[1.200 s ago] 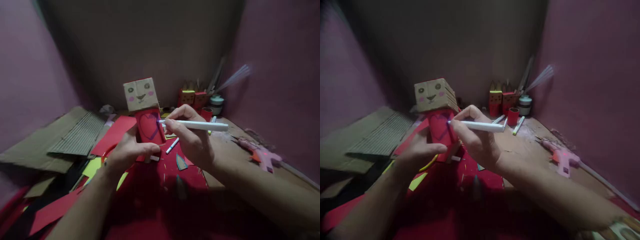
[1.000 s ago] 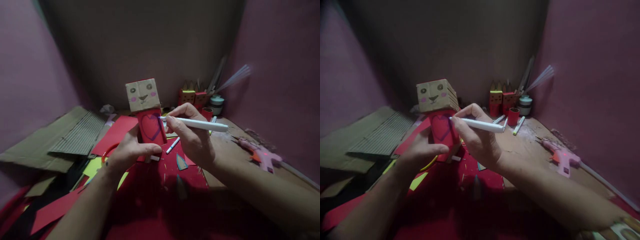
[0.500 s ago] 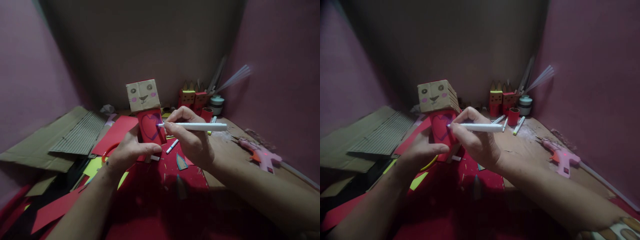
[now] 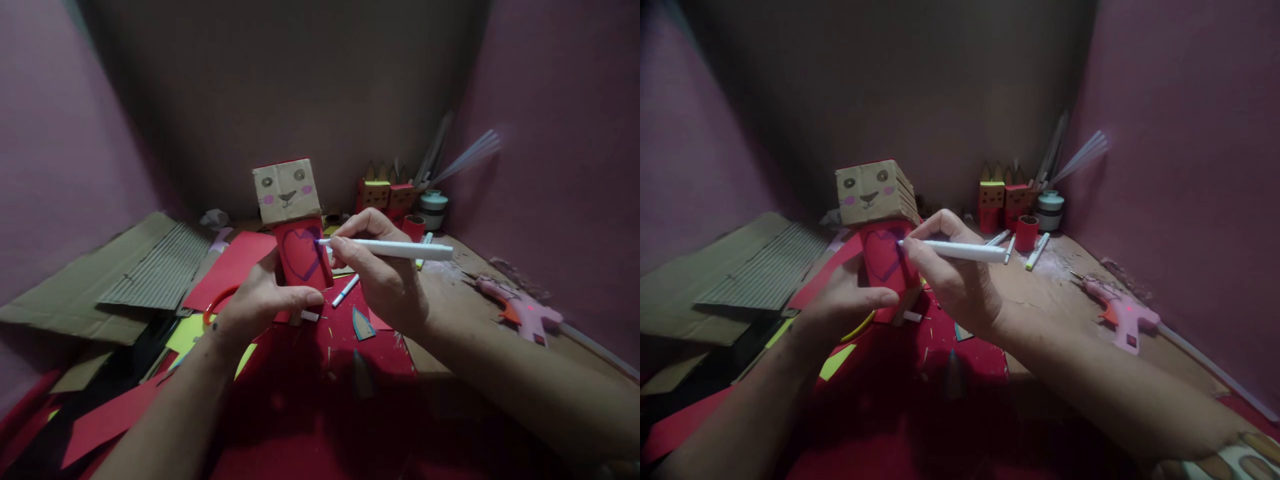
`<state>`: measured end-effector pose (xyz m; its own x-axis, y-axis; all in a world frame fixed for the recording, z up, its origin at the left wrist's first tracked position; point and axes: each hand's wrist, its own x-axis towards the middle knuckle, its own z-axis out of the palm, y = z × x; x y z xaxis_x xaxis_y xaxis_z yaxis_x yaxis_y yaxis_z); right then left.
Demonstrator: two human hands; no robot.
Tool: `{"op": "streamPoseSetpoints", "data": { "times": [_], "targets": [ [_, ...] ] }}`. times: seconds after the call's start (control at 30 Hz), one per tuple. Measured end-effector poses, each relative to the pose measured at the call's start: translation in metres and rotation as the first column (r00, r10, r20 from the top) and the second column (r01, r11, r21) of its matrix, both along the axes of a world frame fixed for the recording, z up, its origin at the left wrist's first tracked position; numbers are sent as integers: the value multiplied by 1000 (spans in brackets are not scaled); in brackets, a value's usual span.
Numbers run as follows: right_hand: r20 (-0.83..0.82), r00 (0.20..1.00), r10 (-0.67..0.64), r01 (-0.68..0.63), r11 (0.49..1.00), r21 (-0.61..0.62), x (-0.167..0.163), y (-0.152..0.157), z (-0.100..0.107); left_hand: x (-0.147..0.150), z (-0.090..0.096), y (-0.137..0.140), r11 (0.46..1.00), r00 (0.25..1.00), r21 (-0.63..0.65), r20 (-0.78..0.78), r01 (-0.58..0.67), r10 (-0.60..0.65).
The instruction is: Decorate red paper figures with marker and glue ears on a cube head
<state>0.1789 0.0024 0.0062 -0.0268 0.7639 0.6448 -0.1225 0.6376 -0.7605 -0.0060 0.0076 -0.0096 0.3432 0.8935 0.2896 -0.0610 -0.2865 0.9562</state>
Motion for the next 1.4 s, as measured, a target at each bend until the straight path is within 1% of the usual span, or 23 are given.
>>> {"op": "streamPoseSetpoints", "data": {
  "times": [0.07, 0.17, 0.33, 0.5, 0.6, 0.8, 1.0, 1.13, 1.23, 1.4],
  "targets": [
    [5, 1000, 14, -14, 1000, 3, 0, 0, 0, 0, 0, 0, 1000, 1000, 18, 9, 6, -6],
    [7, 1000, 26, -26, 1000, 8, 0, 0, -1, 0, 0, -1, 1000, 1000, 6, 5, 17, -17],
    [10, 1000, 1, -1, 1000, -1, 1, -1, 0, 1, 1, -2, 1000, 1000, 0, -26, -17, 17],
    [12, 1000, -16, 16, 1000, 14, 2, 0, 0, 1, 2, -2, 1000, 999, 9, -36, 18, -18],
    [19, 1000, -19, 19, 1000, 5, 1, 0, 0, 2, 2, -1, 1000, 999, 5, -41, 11, -10],
    [19, 999, 38, -37, 999, -14, -1, -2, 1, 2, 3, -1, 1000, 999, -26, -45, 10, -11],
    [7, 998, 64, -64, 998, -10, 0, -2, 1, 2, 3, -1, 1000, 999, -17, -47, 19, -20],
    [9, 1000, 28, -28, 999, -23, 0, -1, 1, 1, 1, -1, 1000, 999, -1, -37, -10, 10],
    [8, 1000, -13, 13, 1000, 7, 1, 0, 0, 1, 1, -2, 1000, 999, 4, -43, 1, -1],
    [22, 1000, 12, -11, 1000, -8, 2, 0, -1, 2, 3, -2, 1000, 998, -13, -57, 24, -25]
  ]
}}
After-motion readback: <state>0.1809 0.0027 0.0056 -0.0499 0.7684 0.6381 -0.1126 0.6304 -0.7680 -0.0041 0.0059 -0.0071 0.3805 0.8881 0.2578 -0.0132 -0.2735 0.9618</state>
